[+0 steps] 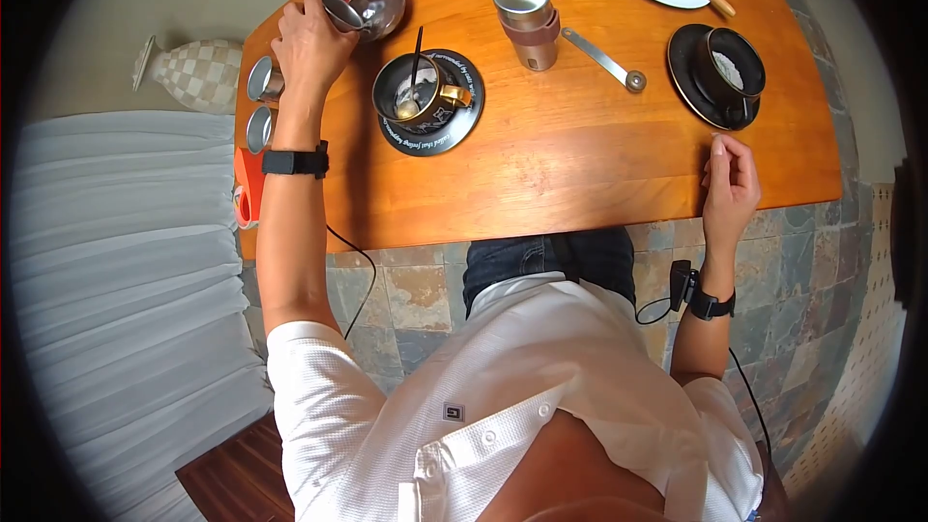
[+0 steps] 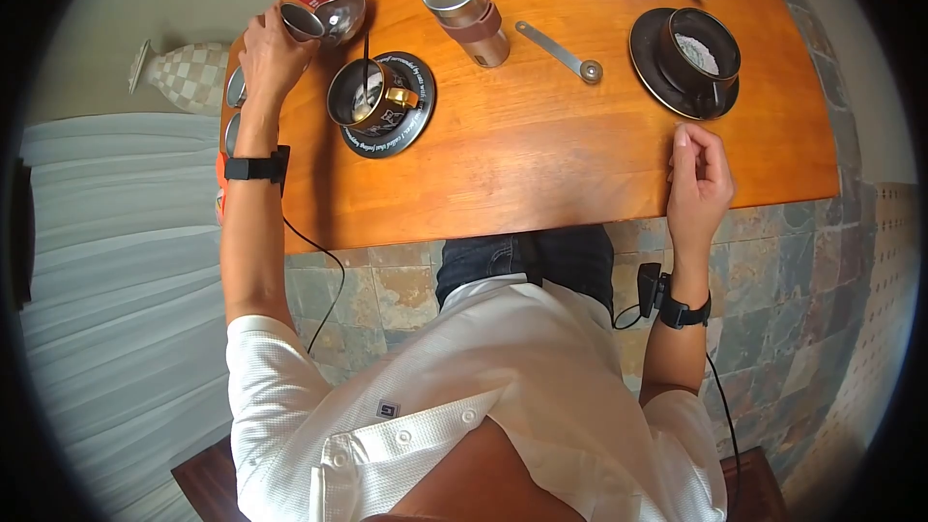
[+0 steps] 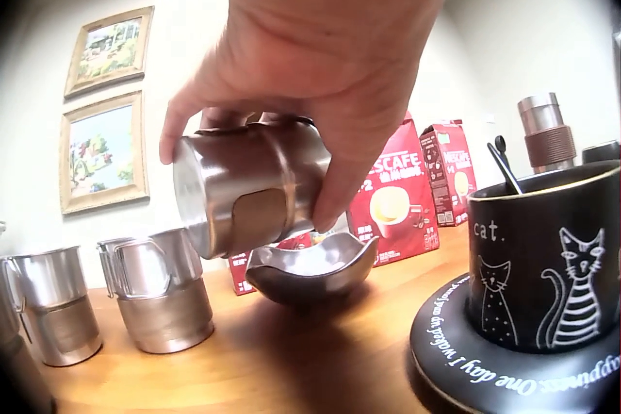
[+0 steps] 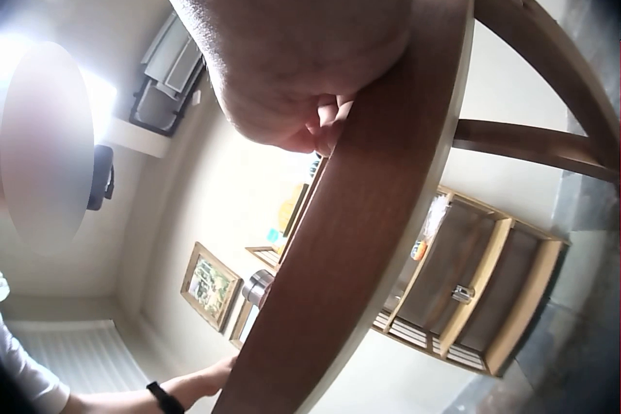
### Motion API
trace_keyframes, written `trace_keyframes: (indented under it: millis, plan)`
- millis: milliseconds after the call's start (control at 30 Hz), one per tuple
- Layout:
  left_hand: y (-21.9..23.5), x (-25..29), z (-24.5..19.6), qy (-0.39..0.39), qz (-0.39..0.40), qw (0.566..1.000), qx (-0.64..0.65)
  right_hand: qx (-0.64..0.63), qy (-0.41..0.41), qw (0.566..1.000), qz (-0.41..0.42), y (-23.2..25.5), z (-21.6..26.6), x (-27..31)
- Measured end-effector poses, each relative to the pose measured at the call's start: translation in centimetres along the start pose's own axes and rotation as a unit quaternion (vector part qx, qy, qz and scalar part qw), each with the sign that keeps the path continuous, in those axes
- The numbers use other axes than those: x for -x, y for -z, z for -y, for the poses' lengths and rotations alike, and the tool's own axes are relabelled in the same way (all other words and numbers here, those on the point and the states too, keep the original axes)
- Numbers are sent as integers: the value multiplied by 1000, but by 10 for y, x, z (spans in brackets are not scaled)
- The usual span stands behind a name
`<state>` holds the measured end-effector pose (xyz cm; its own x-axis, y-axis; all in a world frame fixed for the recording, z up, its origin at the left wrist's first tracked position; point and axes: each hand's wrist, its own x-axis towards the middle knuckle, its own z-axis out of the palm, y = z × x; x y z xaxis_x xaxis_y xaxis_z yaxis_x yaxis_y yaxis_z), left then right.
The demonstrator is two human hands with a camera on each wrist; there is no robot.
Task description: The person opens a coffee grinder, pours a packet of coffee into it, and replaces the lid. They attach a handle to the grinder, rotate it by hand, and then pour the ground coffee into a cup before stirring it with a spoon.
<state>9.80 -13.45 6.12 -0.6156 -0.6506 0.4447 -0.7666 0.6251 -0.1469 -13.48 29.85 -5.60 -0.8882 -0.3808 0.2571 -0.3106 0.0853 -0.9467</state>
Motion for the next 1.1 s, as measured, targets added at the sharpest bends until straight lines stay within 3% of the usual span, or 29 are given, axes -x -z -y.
trace_keyframes:
  millis: [567,667,733,767,833,900,967,1033,1100]
  plan:
    - [4,-7,-4,-22,-10,1000,-20,18,12,1000,-11,0,-1,0]
    - [11,-3,-5,-5,7,1000,-17,4,5,1000,-1,2,-1,0]
    - [13,1,4,63,-28,993,99,0,-1,1000,-5,2,-1,0]
    - [14,4,13,67,-26,993,95,-2,-2,1000,0,1,-1,1]
    - [20,13,30,140,-23,954,264,-13,-11,1000,-10,1,-2,1]
    - [27,33,40,165,-41,948,267,-20,-18,1000,-1,2,-5,1]
    - [44,60,32,207,-34,866,454,-21,-19,1000,-2,2,-5,1]
    - [53,83,30,233,-14,871,432,-23,-19,1000,5,2,-5,0]
    - [29,111,51,261,-13,843,471,-18,-17,1000,5,2,-7,0]
